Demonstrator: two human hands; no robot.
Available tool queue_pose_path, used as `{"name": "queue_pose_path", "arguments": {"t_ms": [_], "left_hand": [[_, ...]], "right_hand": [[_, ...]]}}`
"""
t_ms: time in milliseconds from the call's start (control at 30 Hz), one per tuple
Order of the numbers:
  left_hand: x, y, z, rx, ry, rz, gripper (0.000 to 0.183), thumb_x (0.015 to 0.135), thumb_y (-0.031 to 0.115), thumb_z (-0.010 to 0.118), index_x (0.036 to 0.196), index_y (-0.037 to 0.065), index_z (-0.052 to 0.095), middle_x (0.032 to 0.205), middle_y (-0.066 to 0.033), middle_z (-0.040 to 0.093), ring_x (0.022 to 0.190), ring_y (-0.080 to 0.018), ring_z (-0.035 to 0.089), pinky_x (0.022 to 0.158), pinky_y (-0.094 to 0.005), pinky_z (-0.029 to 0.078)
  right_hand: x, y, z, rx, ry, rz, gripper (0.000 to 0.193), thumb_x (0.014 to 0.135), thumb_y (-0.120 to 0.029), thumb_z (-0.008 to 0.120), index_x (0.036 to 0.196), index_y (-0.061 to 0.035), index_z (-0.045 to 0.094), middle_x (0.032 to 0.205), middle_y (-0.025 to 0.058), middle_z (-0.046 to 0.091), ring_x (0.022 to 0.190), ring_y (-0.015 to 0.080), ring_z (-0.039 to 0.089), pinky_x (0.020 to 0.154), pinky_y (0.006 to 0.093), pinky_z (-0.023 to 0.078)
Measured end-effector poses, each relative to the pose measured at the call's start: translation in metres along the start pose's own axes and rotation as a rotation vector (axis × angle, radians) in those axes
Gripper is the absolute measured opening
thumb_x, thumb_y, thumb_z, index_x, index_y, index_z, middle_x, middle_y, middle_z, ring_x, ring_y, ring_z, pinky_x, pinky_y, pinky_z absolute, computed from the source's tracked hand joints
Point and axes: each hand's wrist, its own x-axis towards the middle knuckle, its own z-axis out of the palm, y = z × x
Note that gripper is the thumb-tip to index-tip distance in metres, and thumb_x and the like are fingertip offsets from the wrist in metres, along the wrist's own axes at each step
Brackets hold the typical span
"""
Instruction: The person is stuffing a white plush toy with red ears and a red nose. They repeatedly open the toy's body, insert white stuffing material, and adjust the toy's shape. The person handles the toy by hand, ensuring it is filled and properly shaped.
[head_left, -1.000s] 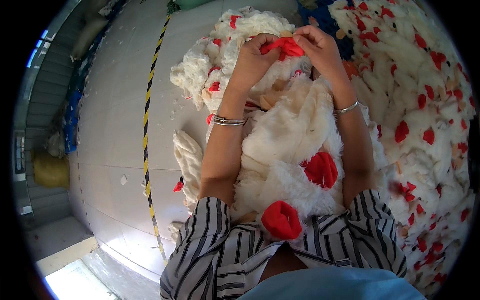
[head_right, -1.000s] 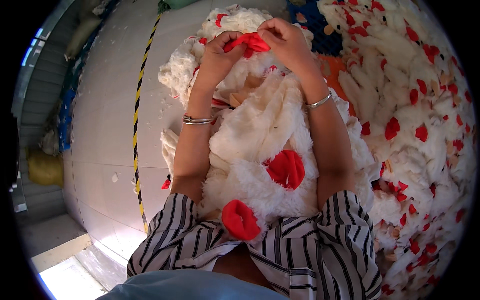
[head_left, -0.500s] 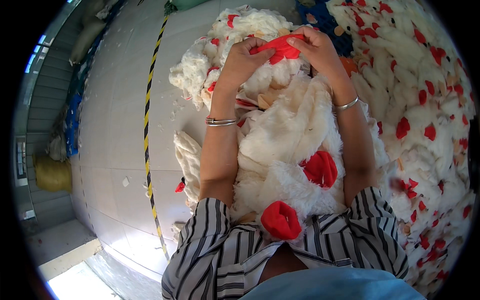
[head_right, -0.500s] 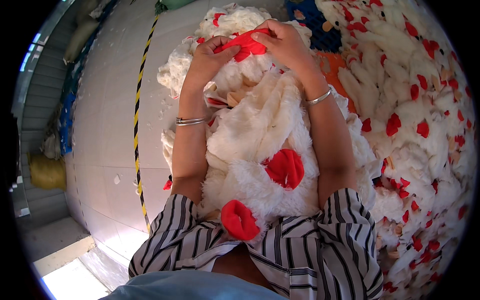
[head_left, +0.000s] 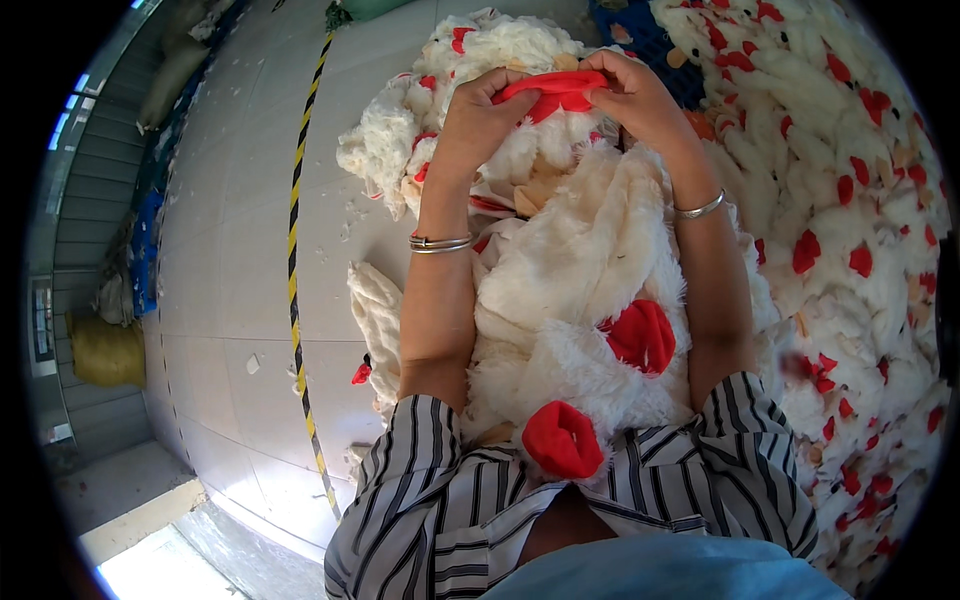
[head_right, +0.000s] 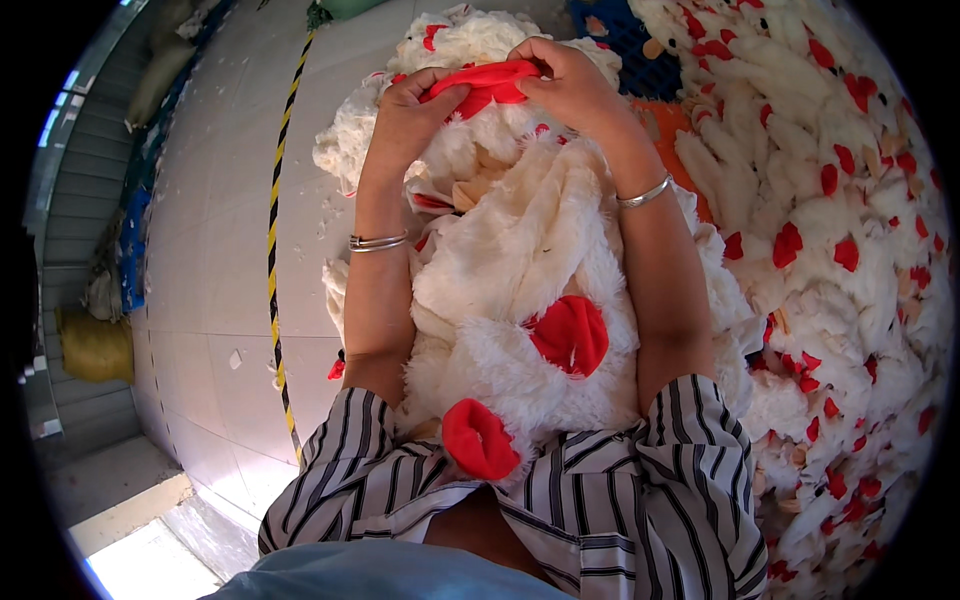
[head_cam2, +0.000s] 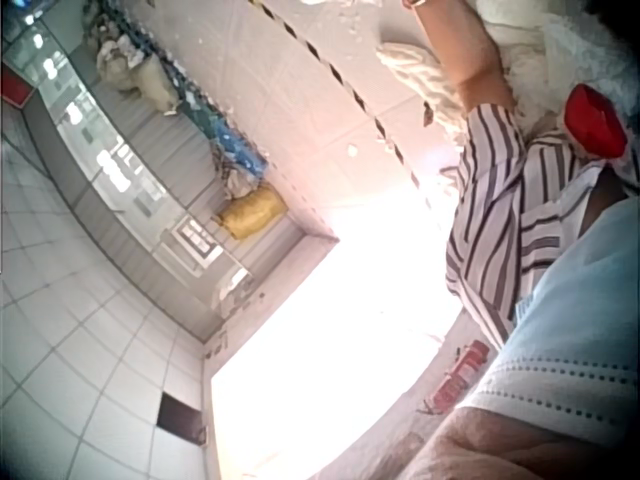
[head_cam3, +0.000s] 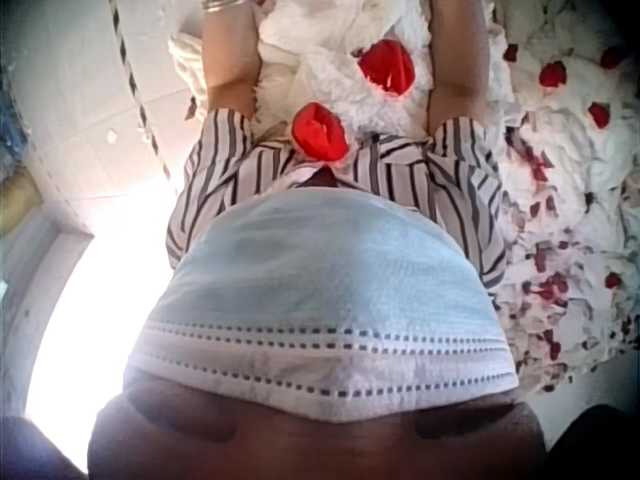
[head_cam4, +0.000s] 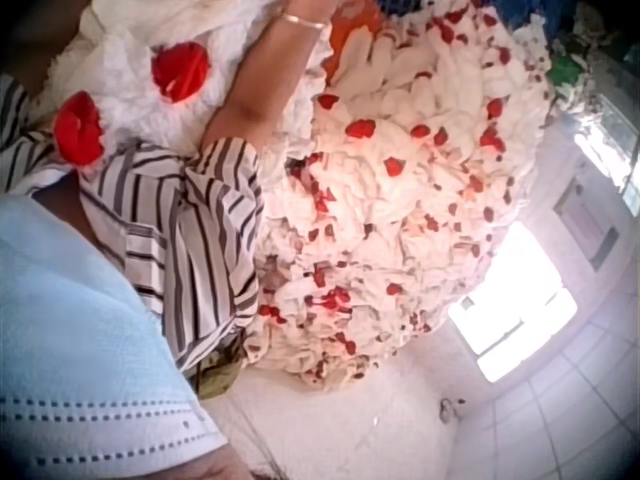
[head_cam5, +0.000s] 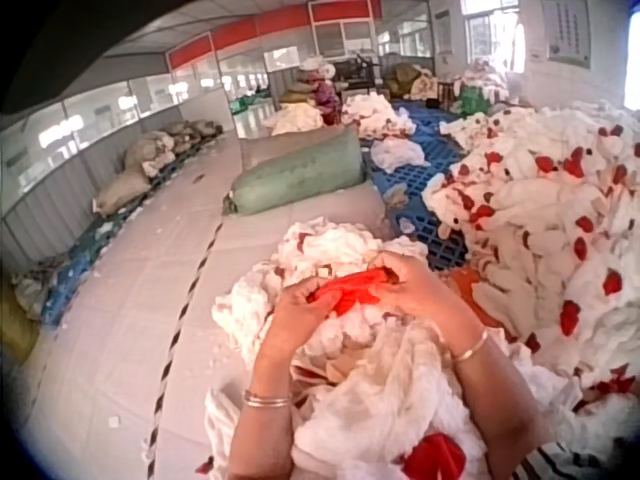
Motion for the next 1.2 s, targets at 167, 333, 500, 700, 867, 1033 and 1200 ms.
{"name": "queue_pose_path", "arguments": {"t_ms": [167,333,500,700,867,1033,1200], "left_hand": [[-0.002,0.001,-0.006,0.068,-0.068,-0.041,0.022,0.087,0.022,0.07,0.095,0.002,0.071,0.076,0.0033,0.063,0.069,-0.0019,0.051,0.061,-0.019,0.041],[0.004,-0.007,-0.004,0.04,-0.094,0.002,0.028,0.09,0.029,0.066,0.099,0.003,0.071,0.078,0.002,0.063,0.068,-0.0039,0.052,0.061,-0.0203,0.042],[0.006,-0.002,-0.011,-0.165,0.176,0.018,0.04,0.092,0.041,0.06,0.105,0.005,0.069,0.076,0.0012,0.06,0.066,-0.0063,0.054,0.06,-0.0203,0.042],[0.015,-0.014,-0.009,-0.273,0.339,0.197,0.032,0.094,0.03,0.058,0.104,0.001,0.066,0.075,0.0001,0.059,0.058,-0.0056,0.047,0.05,-0.0195,0.035],[0.009,-0.001,-0.037,-0.464,0.283,0.095,0.028,0.091,0.017,0.058,0.114,0.002,0.059,0.08,-0.0009,0.058,0.059,-0.0067,0.046,0.052,-0.0199,0.037],[-0.001,-0.019,-0.021,-0.046,-0.174,0.002,0.032,0.085,0.003,0.06,0.118,0.002,0.061,0.106,0.0008,0.063,0.092,-0.0045,0.056,0.076,-0.0212,0.047],[0.006,-0.015,-0.004,-0.183,-0.013,0.137,0.022,0.088,0.004,0.055,0.106,0.0,0.067,0.087,0.0041,0.064,0.078,-0.0033,0.054,0.068,-0.0188,0.045]], "right_hand": [[0.001,-0.012,0.001,-0.218,0.024,0.125,0.02,0.086,-0.019,0.063,0.099,-0.0029,0.061,0.072,0.0062,0.059,0.065,0.01,0.053,0.061,0.0251,0.044],[-0.002,-0.018,0.015,-0.157,0.136,-0.089,0.014,0.085,-0.012,0.058,0.097,-0.005,0.06,0.07,0.0078,0.059,0.062,0.0127,0.054,0.058,0.0285,0.042],[0.004,-0.004,0.015,0.091,0.242,-0.089,0.017,0.087,-0.011,0.055,0.102,-0.0053,0.06,0.086,0.0073,0.064,0.075,0.0139,0.061,0.069,0.0269,0.049],[0.0,-0.027,0.055,0.029,0.096,-0.1,0.03,0.083,-0.019,0.066,0.105,0.0,0.061,0.089,0.0104,0.067,0.076,0.0137,0.063,0.069,0.0273,0.05],[0.0,-0.022,0.041,0.076,0.237,-0.041,0.024,0.082,-0.014,0.065,0.099,0.0015,0.062,0.082,0.0076,0.066,0.07,0.0119,0.061,0.065,0.0255,0.049],[0.003,-0.023,0.037,0.119,0.331,-0.014,0.016,0.081,-0.007,0.063,0.094,-0.0005,0.059,0.082,0.0045,0.062,0.073,0.0096,0.057,0.064,0.0242,0.047],[0.005,-0.015,0.035,0.108,0.229,0.03,0.015,0.082,-0.011,0.068,0.086,-0.0006,0.059,0.072,0.0022,0.058,0.066,0.0073,0.052,0.059,0.0229,0.044]]}}
